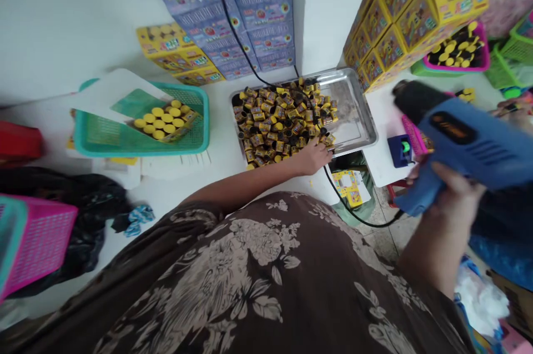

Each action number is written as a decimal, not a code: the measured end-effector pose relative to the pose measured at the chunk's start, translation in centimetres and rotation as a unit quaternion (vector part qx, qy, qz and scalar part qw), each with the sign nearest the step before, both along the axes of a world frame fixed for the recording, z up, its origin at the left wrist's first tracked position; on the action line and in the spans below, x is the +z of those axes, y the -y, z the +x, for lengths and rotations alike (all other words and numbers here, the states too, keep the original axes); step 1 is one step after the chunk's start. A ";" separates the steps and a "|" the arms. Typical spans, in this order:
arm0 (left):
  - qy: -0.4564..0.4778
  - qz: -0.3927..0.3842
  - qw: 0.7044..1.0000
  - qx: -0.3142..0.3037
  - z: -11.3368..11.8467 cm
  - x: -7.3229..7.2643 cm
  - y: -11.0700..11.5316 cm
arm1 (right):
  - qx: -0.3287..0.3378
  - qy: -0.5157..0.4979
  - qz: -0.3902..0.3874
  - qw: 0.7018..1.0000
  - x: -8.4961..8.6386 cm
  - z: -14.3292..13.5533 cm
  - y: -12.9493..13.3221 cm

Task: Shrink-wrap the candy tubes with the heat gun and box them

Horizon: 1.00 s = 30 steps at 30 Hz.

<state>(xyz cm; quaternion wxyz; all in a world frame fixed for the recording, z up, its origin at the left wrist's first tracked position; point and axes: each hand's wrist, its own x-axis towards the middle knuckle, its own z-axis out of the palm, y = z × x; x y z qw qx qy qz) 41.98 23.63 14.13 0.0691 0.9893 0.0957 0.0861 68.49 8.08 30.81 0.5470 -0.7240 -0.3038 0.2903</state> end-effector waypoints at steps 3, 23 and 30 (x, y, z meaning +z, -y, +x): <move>0.022 0.048 0.998 0.022 -3.0 2.7 -0.1 | -0.028 -0.072 -0.009 0.997 -4.1 -3.7 -2.6; -0.004 -0.422 0.821 0.383 -21.9 -3.7 4.0 | 0.035 -0.108 -0.089 0.990 -15.5 -11.8 -9.4; 0.031 -0.239 0.913 0.330 -8.0 -2.8 -5.0 | -0.033 -0.092 -0.111 0.989 -16.5 -11.3 -3.9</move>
